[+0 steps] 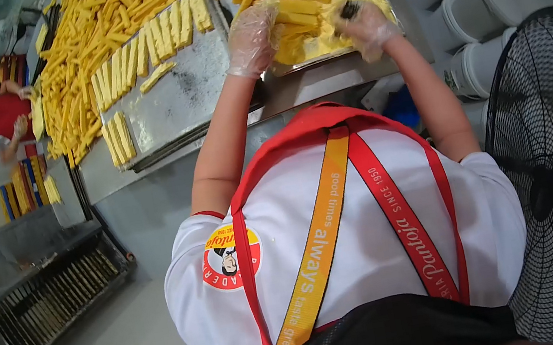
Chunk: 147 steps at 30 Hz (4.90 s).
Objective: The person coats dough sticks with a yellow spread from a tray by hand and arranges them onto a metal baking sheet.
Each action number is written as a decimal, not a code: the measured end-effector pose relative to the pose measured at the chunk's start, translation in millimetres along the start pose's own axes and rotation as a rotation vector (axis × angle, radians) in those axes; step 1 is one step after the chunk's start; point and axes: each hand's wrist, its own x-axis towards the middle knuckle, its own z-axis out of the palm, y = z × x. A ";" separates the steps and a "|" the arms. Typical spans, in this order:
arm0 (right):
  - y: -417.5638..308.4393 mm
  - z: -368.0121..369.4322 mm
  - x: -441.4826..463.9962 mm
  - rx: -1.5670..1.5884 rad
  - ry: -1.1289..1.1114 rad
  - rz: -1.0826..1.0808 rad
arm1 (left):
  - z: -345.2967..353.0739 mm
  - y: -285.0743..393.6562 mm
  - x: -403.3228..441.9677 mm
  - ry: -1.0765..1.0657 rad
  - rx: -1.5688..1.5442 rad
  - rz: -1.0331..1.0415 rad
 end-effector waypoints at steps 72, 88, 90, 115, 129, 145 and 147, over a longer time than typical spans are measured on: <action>62.8 0.0 -25.6 0.550 0.270 -0.053 | 42.0 52.6 -22.8 -0.047 -0.555 -0.700; -13.7 -20.3 -12.6 -0.256 0.333 0.368 | 1.0 50.9 -40.0 -0.114 -0.513 -0.710; -6.0 -21.8 -17.2 -0.047 0.361 0.252 | -34.9 48.7 -57.7 0.073 -0.545 -0.751; -0.7 -16.2 14.3 -0.209 0.304 0.096 | -104.5 -24.2 -59.2 0.330 0.250 -0.257; -35.6 0.8 -10.3 -0.152 0.164 -0.376 | 51.6 -14.9 91.8 -0.136 0.255 0.172; -26.1 -40.0 0.1 -0.206 0.088 0.025 | 25.0 13.3 90.9 -0.275 0.023 -0.011; -28.1 -37.4 -7.1 -0.202 0.139 -0.068 | 2.0 32.2 73.7 -0.330 -0.187 -0.097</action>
